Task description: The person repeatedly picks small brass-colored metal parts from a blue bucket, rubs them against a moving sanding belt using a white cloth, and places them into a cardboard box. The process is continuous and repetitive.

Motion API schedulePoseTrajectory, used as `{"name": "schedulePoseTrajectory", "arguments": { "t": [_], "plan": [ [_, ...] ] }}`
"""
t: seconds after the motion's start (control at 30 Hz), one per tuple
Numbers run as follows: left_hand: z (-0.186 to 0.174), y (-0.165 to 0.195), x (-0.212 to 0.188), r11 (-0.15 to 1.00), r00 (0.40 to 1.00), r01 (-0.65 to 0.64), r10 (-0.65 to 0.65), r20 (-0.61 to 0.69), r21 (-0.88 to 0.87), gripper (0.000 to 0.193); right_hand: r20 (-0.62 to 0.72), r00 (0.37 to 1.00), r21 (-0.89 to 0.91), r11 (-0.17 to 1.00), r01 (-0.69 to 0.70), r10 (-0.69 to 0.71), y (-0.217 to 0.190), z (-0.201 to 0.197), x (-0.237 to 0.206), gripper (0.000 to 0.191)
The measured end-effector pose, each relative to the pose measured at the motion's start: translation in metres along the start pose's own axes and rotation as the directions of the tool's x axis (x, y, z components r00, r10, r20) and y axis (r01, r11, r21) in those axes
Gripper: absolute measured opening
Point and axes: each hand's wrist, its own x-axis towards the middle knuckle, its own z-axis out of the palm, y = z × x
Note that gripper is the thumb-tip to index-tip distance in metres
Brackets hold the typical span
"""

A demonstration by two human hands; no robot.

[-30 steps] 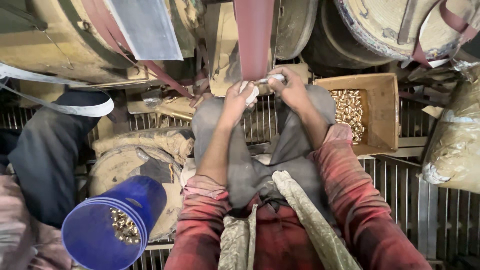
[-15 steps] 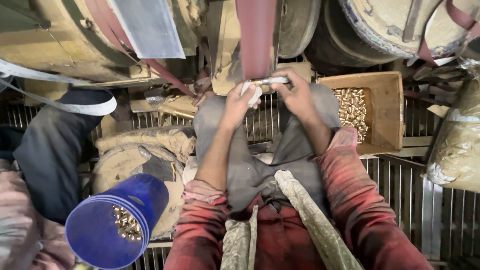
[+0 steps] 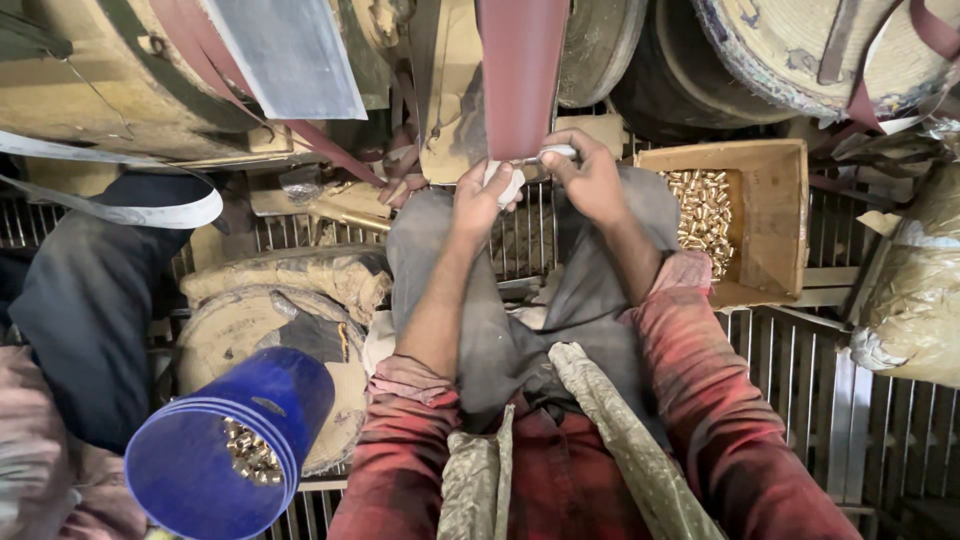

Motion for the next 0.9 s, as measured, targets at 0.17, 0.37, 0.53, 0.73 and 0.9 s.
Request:
{"name": "schedulePoseTrajectory", "arguments": {
  "t": [0.17,0.37,0.53,0.73,0.9],
  "plan": [
    [0.002,0.001,0.002,1.0,1.0,-0.001,0.0,-0.013,-0.016,0.024,-0.017,0.997,0.018,0.997,-0.081,0.081,0.005,0.003,0.007,0.018],
    [0.005,0.003,0.003,1.0,1.0,0.007,-0.007,-0.025,-0.013,0.024,0.021,0.992,0.143,0.982,-0.125,0.124,0.013,0.003,0.015,0.021],
    [0.005,0.009,0.002,1.0,0.999,0.009,-0.009,-0.035,0.012,0.023,0.033,0.958,0.24,0.928,-0.284,0.285,0.005,0.005,0.021,0.029],
    [-0.001,0.014,-0.006,1.0,1.0,0.026,-0.026,0.014,0.016,0.023,0.048,0.966,0.152,0.954,-0.258,0.254,-0.014,0.003,0.004,0.039],
    [-0.004,0.016,-0.03,0.992,0.995,-0.052,0.042,0.089,0.112,0.028,0.068,0.995,0.064,0.996,0.068,-0.073,-0.023,-0.002,-0.035,0.032]
  ]
}}
